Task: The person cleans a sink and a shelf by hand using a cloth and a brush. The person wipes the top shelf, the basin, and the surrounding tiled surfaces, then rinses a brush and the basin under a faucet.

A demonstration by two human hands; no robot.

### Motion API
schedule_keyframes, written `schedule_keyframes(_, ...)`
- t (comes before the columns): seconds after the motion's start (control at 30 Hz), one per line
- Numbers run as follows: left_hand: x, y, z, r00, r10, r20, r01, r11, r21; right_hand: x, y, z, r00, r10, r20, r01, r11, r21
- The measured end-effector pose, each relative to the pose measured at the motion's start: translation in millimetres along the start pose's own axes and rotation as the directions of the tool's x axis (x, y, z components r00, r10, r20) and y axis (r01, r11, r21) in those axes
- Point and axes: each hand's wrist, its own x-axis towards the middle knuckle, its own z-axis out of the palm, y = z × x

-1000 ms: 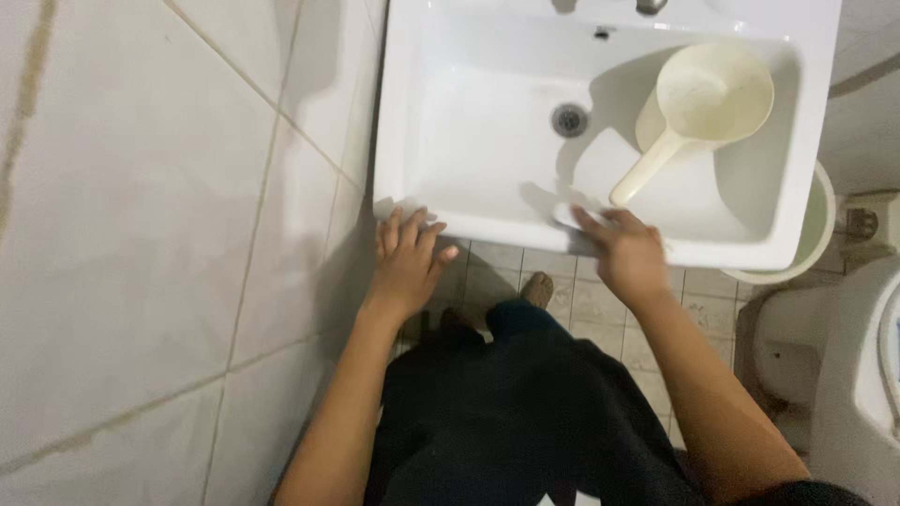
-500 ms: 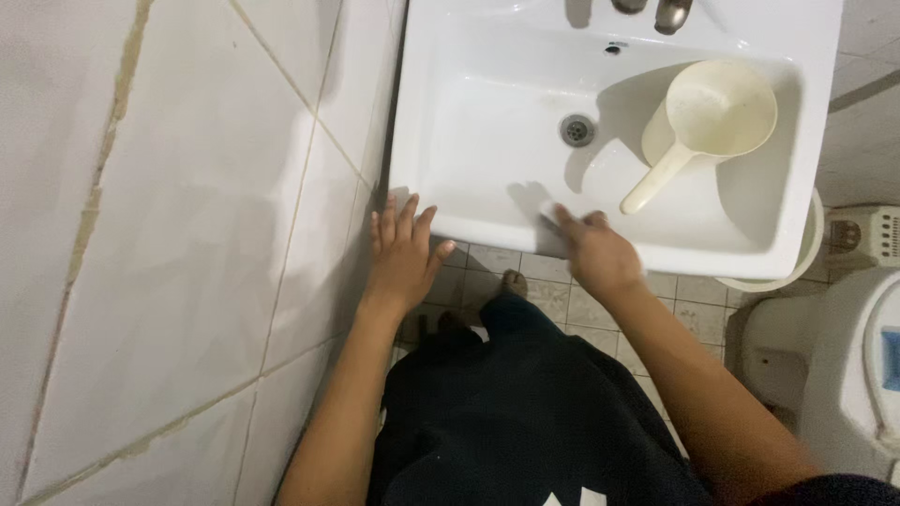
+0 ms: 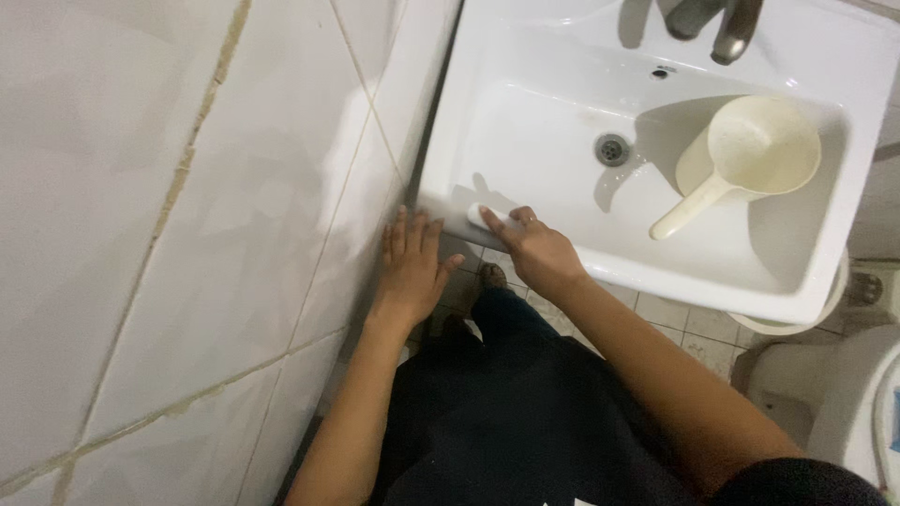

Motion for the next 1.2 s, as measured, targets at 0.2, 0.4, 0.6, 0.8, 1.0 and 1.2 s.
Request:
schedule_keyframes(0.2,-0.5,2.5,-4.9,0.999,-0.033,0.038,0.036,0.996,-0.076,5.4,1.5,7.9,0.957,-0.266,-0.119,0.242,0.953,-0.185)
schedule_keyframes(0.4,12.2,2.7,-3.1,0.992,0.047,-0.117,-0.051,0.998,-0.037,49.4,-1.8,17.4,0.962,-0.271,0.023,0.272,0.957,-0.101)
schedule_keyframes(0.6,24.7,4.0,-4.8,0.982,0.06,-0.181,-0.076,0.994,-0.08,85.8,7.5,23.2,0.923,-0.373,-0.093,0.366,0.926,-0.091)
schedule_keyframes(0.8,34.7,19.4,-17.7,0.996,-0.004,-0.089,0.002,1.0,-0.027,130.3,1.1,-17.5,0.967,-0.25,0.046,0.252,0.965,-0.066)
schedule_keyframes(1.0,38.4,31.7,-29.3,0.998,-0.024,-0.052,0.017,0.99,-0.142,176.9,46.1,-41.0,0.949,-0.264,-0.172,0.232,0.955,-0.187)
schedule_keyframes(1.2,44.8,37.1,-30.1,0.994,0.002,-0.105,-0.008,0.998,-0.058,226.8,101.2,-53.5,0.969,-0.096,-0.229,0.1,0.995,0.004)
